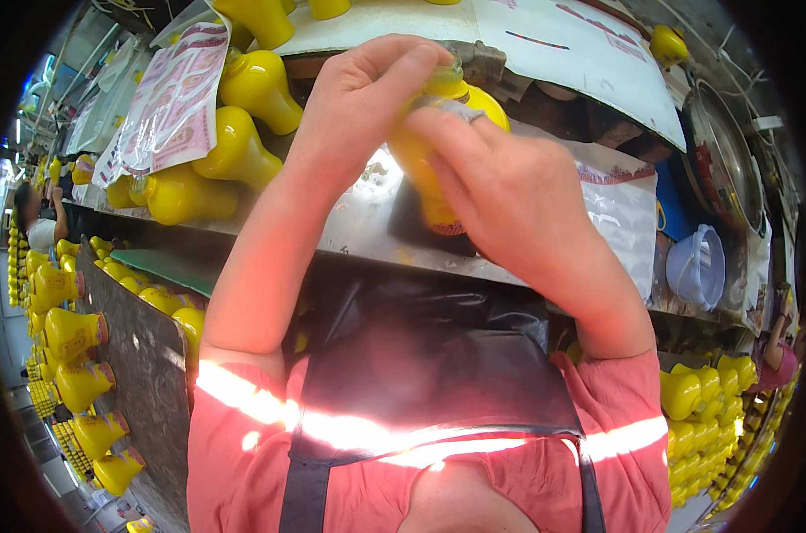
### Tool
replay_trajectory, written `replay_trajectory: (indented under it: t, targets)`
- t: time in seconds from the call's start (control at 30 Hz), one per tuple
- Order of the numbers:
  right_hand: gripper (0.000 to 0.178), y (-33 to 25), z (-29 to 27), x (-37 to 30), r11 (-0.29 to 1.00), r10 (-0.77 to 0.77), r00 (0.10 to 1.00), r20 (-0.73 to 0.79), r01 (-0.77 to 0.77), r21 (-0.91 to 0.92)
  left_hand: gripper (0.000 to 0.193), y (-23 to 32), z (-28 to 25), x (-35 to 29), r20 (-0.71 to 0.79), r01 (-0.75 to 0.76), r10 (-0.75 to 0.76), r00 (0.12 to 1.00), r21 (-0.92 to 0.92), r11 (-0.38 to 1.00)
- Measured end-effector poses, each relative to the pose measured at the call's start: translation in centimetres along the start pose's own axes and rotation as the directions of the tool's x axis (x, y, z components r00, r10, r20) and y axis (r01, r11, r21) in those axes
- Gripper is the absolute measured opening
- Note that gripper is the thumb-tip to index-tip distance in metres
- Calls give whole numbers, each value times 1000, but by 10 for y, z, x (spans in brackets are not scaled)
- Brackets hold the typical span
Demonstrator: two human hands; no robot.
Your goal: The person applies a decorative label to the neck of a yellow ceramic vase, smooths it, and then applies a second label to the base. They repeat this process on multiple vases, handling each one individually and placing finished items aside.
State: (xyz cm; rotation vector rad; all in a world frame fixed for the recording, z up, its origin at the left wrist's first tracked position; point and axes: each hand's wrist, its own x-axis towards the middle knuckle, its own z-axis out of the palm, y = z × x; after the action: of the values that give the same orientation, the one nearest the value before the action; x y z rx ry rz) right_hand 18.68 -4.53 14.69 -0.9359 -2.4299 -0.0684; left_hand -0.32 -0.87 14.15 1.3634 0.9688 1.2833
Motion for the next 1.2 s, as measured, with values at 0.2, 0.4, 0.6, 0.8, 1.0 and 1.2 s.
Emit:
replay_trajectory:
  t: [0.2,0.4,0.6,0.8,1.0,1.2]
  targets:
    - [18,29,-9,-2,670,374,927,5,-274,690,17,6,5,-3,0,11,-11,1000,43,999]
    - [19,28,8,-24,697,457,874,-164,-237,677,17,4,5,-1,-19,-22,23,1000,86,996]
    - [20,-1,42,-61,1000,-22,988,-150,22,-3,21,-10,-4,13,-133,18,-24,991,-43,999]
    - [23,62,40,-48,269,775,621,113,-488,830,21,-22,-13,21,-231,73,-89,969,-77,994]
    - [31,67,35,-35,-257,585,666,463,-390,884,23,-31,-20,29,-254,88,-106,962,-79,993]
    - [28,61,48,0,641,463,878,-117,-241,729,21,-37,-23,34,-236,65,-80,968,-68,996]
